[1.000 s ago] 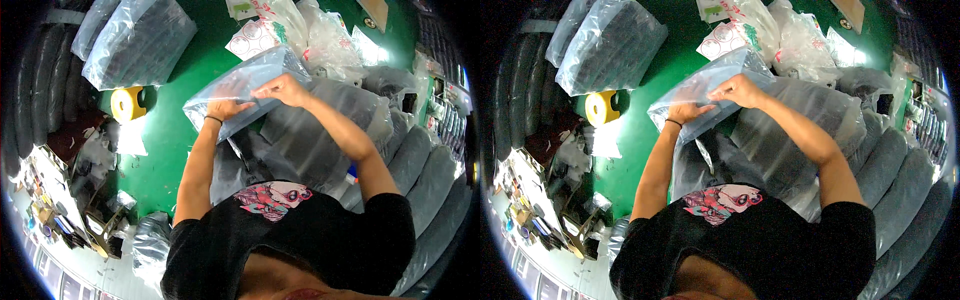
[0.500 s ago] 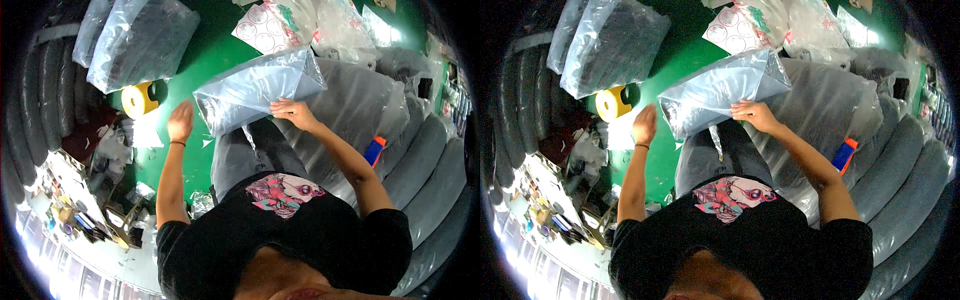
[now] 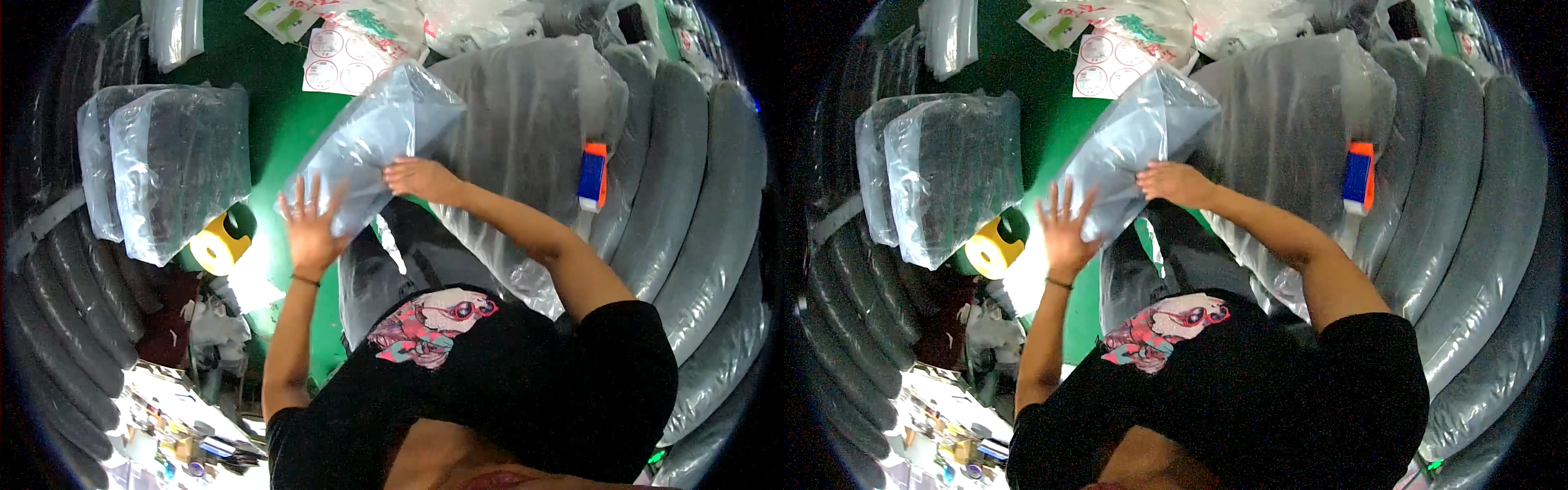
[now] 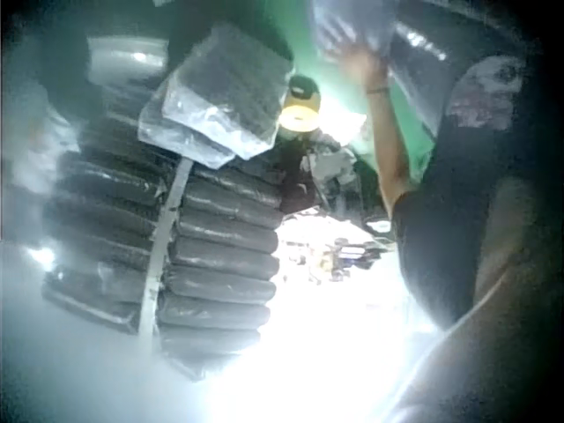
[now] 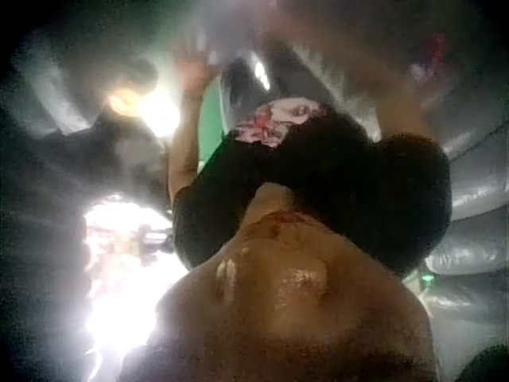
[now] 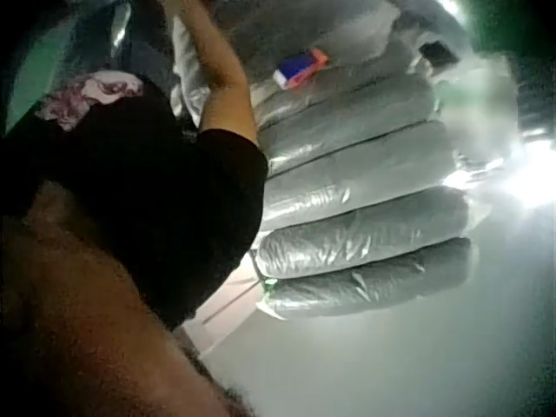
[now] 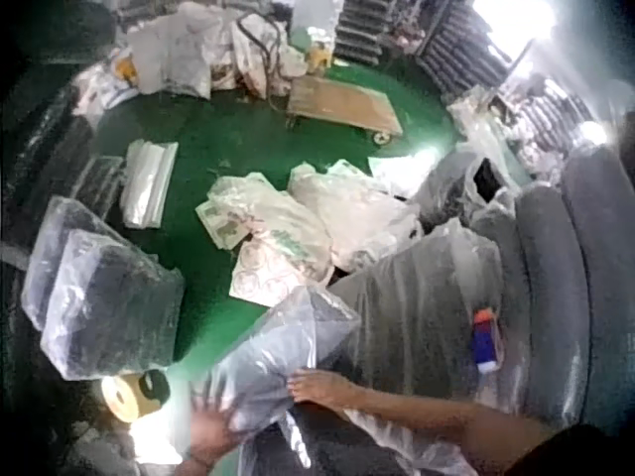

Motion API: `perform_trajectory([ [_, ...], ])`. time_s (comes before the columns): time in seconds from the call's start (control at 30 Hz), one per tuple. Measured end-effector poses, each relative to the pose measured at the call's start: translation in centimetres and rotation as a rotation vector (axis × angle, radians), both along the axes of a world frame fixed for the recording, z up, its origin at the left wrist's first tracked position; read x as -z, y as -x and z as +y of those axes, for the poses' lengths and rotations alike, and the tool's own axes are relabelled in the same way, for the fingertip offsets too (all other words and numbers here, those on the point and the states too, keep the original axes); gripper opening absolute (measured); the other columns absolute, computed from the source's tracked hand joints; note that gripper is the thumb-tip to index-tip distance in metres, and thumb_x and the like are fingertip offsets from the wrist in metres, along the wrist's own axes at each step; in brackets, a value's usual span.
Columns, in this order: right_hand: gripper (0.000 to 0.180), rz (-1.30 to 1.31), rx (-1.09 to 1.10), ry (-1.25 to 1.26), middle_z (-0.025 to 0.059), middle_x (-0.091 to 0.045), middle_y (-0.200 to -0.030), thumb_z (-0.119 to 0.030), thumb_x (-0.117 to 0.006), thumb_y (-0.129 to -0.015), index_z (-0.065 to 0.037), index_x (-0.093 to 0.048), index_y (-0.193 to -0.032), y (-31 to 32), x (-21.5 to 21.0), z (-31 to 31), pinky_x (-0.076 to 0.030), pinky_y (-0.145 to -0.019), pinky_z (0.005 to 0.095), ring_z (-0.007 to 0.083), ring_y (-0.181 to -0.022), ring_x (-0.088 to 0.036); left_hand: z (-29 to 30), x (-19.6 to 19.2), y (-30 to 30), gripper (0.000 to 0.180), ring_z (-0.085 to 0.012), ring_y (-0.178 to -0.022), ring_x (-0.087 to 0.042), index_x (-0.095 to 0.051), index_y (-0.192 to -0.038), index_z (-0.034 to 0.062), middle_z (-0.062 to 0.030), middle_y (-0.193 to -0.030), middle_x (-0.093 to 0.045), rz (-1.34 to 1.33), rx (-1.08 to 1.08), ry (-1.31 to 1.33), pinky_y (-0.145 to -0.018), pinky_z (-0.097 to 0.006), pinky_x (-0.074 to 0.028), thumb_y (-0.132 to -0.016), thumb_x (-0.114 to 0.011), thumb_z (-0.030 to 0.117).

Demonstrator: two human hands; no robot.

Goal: The person places black bundles into plastic bags, seals the bags with a hand-held tape dispenser, and then peels a circular label from a sheet at a workbench.

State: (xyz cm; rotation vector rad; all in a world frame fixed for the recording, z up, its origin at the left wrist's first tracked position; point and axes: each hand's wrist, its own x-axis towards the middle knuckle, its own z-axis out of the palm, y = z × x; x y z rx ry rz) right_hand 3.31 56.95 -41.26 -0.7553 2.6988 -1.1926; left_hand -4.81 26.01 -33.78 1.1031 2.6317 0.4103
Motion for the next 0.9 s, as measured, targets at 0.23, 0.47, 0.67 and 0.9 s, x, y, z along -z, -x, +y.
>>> perform_trajectory([
  [0.23, 0.037, -0.440, 1.078, -0.026, 0.0093, -0.072, -0.076, -0.039, -0.073, -0.090, -0.003, -0.073, -0.083, 12.5, -6.3, 2.7, -0.051, -0.064, 0.0343, 0.0203, -0.068, -0.066, 2.0, 3.2, -4.1, 0.088, -0.0543, -0.143, -0.028, -0.017, -0.158, 0.0478, -0.0178, -0.168, -0.009, -0.001, -0.038, 0.307, -0.111, -0.064, -0.035, -0.091, -0.051, 0.002],
  [0.47, 0.042, -0.916, 1.146, 0.324, 0.0160, -0.071, -0.084, -0.032, -0.084, -0.080, 0.006, -0.069, -0.088, 21.6, 0.2, 6.0, -0.060, -0.062, 0.0388, 0.0259, -0.073, -0.070, 1.6, 4.1, -5.0, 0.086, -0.0567, -0.141, -0.030, -0.017, -0.158, 0.0460, -0.0196, -0.167, -0.011, 0.035, -0.010, 0.346, -0.111, -0.063, -0.036, -0.092, -0.052, 0.004],
  [0.67, 0.031, -0.837, 1.445, 0.476, 0.0186, -0.072, -0.081, -0.006, -0.083, -0.078, 0.009, -0.065, -0.097, 22.9, 3.4, 4.8, -0.059, -0.050, 0.0360, 0.0252, -0.059, -0.069, 2.2, 4.3, -5.5, 0.088, -0.0587, -0.140, -0.030, -0.017, -0.160, 0.0410, -0.0222, -0.166, -0.012, 0.099, 0.037, 0.316, -0.110, -0.063, -0.037, -0.090, -0.056, 0.005],
  [0.9, 0.035, -0.629, 1.479, 0.176, 0.0145, -0.071, -0.072, -0.031, -0.069, -0.090, 0.001, -0.071, -0.078, 18.6, 0.7, 4.8, -0.058, -0.063, 0.0389, 0.0247, -0.069, -0.072, 0.8, 4.8, -4.2, 0.084, -0.0547, -0.136, -0.039, -0.019, -0.160, 0.0400, -0.0227, -0.165, -0.019, 0.188, 0.110, 0.245, -0.108, -0.059, -0.040, -0.091, -0.055, 0.009],
])
